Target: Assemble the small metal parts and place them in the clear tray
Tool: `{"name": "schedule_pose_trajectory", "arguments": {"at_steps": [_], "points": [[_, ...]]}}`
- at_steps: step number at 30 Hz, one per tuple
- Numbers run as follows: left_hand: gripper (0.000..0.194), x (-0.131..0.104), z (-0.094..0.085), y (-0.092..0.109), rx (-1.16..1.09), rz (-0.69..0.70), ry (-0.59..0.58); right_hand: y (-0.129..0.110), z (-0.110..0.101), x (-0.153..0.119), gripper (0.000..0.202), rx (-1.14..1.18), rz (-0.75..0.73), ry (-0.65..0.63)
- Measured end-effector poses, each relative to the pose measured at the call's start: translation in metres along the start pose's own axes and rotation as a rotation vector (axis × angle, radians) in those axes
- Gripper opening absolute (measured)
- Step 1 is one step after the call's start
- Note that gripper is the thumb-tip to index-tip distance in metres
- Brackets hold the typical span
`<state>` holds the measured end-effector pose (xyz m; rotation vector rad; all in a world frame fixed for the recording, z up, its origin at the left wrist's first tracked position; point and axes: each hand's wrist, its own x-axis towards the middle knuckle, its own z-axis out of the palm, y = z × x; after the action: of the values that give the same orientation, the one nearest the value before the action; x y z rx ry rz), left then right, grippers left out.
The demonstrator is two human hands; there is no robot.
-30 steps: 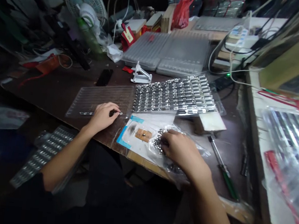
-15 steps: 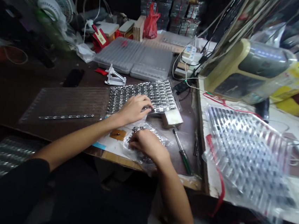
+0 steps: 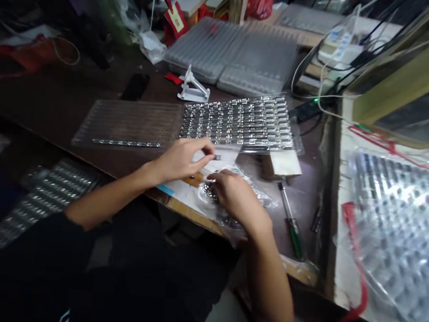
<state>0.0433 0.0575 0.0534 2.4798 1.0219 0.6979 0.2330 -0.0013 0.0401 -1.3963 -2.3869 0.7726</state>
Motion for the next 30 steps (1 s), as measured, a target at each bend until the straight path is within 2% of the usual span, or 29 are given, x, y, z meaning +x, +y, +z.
{"name": "schedule_pose_trajectory", "arguments": {"at_steps": [2, 4, 7, 12, 18, 21, 27, 30], "points": [[0.007, -0.040, -0.006, -0.013, 0.100, -0.117, 0.018, 0.000, 0.000, 0.001, 0.017, 0.059, 0.035, 0.014], [0.008, -0.071, -0.004, -0.025, 0.166, -0.191, 0.016, -0.002, -0.001, 0.001, 0.018, 0.091, 0.016, 0.030], [0.009, -0.092, 0.005, -0.035, 0.143, -0.192, 0.029, -0.004, 0.001, 0.003, 0.027, 0.087, -0.029, 0.074], [0.006, -0.084, 0.015, -0.032, -0.111, -0.168, 0.176, -0.005, 0.009, 0.012, 0.024, 0.110, -0.021, 0.132], [0.009, -0.086, 0.022, -0.034, -0.098, -0.146, 0.132, -0.008, 0.021, 0.020, 0.021, 0.111, -0.047, 0.185], [0.012, -0.088, 0.023, -0.034, -0.093, -0.151, 0.114, -0.011, 0.026, 0.021, 0.019, 0.066, -0.015, 0.199], [0.010, -0.086, 0.022, -0.031, -0.121, -0.172, 0.086, -0.018, 0.031, 0.026, 0.022, -0.028, 0.056, 0.129], [0.006, -0.087, 0.020, -0.029, -0.150, -0.175, 0.127, -0.022, 0.033, 0.027, 0.019, -0.030, 0.053, 0.145]]}}
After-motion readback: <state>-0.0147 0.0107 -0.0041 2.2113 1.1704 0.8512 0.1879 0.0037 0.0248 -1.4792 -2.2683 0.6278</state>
